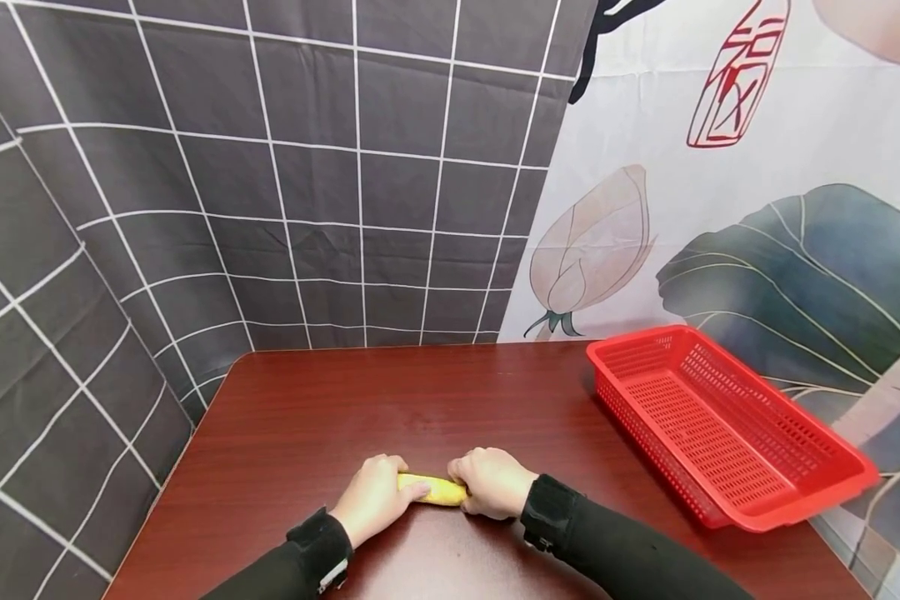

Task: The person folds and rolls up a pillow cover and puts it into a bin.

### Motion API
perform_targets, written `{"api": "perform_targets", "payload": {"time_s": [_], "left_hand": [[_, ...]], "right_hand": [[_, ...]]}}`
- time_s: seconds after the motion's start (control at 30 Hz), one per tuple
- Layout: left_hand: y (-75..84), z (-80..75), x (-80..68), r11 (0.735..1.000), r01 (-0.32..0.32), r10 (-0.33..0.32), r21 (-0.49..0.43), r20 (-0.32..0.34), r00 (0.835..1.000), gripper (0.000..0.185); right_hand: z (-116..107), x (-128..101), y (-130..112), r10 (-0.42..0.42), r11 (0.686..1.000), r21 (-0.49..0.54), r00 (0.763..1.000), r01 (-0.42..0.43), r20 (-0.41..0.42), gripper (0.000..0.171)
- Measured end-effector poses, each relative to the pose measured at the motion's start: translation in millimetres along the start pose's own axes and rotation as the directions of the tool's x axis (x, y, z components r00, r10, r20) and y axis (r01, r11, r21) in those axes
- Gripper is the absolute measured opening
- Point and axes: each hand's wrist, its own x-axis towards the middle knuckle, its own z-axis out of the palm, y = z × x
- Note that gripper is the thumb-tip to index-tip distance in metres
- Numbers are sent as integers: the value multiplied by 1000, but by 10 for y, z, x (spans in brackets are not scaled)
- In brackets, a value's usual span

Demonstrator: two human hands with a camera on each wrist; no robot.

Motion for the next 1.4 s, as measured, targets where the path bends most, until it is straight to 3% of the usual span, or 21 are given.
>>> {"api": "perform_targets", "payload": {"time_s": [0.23, 0.5, 0.73, 0.83, 0.93, 1.13, 1.4], "left_hand": [[0, -21, 5, 998, 32, -36, -49, -77, 996, 17], [-54, -60, 67, 968, 42, -73, -248, -115, 991, 10], [-152, -146, 42, 966, 68, -109, -249, -156, 982, 8], [-195, -174, 4, 968, 80, -120, -237, -156, 980, 8], [-220, -204, -41, 968, 93, -130, -232, -151, 980, 7], [-255, -274, -139, 968, 102, -135, -229, -136, 981, 7], [-315, -388, -278, 970, 123, -147, -211, -102, 984, 10]], "right_hand": [[77, -97, 28, -31, 998, 44, 997, 34, -65, 38], [187, -154, 116, -46, 993, 99, 990, 60, -130, 39], [218, -212, 151, -26, 988, 147, 979, 56, -204, 41], [193, -245, 199, 12, 977, 211, 979, 32, -204, 46], [150, -262, 291, 40, 953, 302, 985, 13, -166, 50], [-22, -323, 486, 100, 869, 493, 991, -46, -84, 30], [-432, -513, 781, 215, 780, 608, 976, -151, -34, 29]]}}
